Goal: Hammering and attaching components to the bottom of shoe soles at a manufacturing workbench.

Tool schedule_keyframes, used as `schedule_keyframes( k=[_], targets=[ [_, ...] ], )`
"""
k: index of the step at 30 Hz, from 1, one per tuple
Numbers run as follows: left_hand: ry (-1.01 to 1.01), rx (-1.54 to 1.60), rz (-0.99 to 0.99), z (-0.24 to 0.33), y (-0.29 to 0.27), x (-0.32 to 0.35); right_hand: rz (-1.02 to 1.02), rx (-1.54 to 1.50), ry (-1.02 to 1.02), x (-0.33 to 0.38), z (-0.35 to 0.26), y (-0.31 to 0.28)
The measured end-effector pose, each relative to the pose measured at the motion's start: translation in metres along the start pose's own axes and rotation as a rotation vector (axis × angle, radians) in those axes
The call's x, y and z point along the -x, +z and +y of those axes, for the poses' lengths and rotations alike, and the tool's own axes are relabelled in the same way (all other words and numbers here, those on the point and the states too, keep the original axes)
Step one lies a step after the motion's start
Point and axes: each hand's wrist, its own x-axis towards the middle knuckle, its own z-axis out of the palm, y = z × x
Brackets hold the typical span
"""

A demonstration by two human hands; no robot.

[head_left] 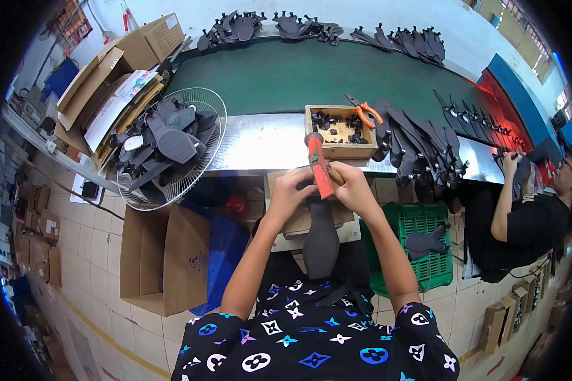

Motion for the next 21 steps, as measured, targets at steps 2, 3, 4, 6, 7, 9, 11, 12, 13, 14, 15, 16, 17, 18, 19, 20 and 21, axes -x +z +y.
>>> schedule_keyframes(
  k=[2,3,4,6,7,9,11,12,13,14,15,16,17,18,19,20,21],
  targets=[
    [0.011,-0.002,-0.005,-0.005,0.000,0.002,-0.034,0.017,0.003,0.002,-0.002,-0.003],
    [0.026,-0.004,-0.015,-0.004,0.000,0.001,-0.063,0.037,0.007,0.002,-0.004,-0.005],
    [0.025,-0.002,-0.015,-0.002,0.000,0.002,-0.064,0.038,0.009,0.002,-0.005,-0.005],
    [0.037,-0.014,0.020,0.004,0.000,0.003,-0.087,0.148,-0.117,0.003,-0.005,-0.007],
    [0.035,-0.011,0.019,0.006,0.000,0.003,-0.089,0.149,-0.114,0.003,-0.006,-0.008],
    [-0.025,0.008,0.041,0.008,0.000,0.003,-0.110,0.186,-0.153,0.003,-0.007,-0.008],
    [-0.098,0.059,0.019,0.013,-0.001,0.002,-0.126,0.216,-0.078,0.003,-0.007,-0.011],
    [-0.169,0.106,0.002,0.013,-0.003,0.002,-0.143,0.244,-0.010,0.003,-0.010,-0.013],
    [-0.130,0.067,0.018,0.006,-0.003,0.002,-0.095,0.176,-0.058,0.003,-0.016,-0.013],
    [-0.138,0.067,0.020,0.004,-0.002,0.004,-0.101,0.172,-0.055,0.009,-0.024,-0.014],
    [-0.130,0.142,-0.003,0.002,-0.001,0.002,0.027,0.021,0.034,0.017,-0.032,-0.014],
    [-0.125,0.216,-0.024,-0.001,-0.002,0.002,0.153,-0.133,0.125,0.025,-0.041,-0.014],
    [-0.132,0.209,-0.012,-0.004,0.001,0.001,0.111,-0.239,0.318,0.036,-0.048,-0.021],
    [-0.135,0.209,-0.013,-0.002,0.002,0.000,0.110,-0.240,0.321,0.046,-0.062,-0.027],
    [-0.156,0.215,-0.026,0.002,0.001,-0.001,0.086,-0.278,0.413,0.053,-0.079,-0.034],
    [-0.177,0.219,-0.039,0.005,-0.001,-0.001,0.062,-0.318,0.505,0.060,-0.088,-0.036],
    [-0.180,0.219,-0.046,0.004,0.000,-0.001,0.126,-0.131,0.279,0.065,-0.083,-0.028]
  ],
)
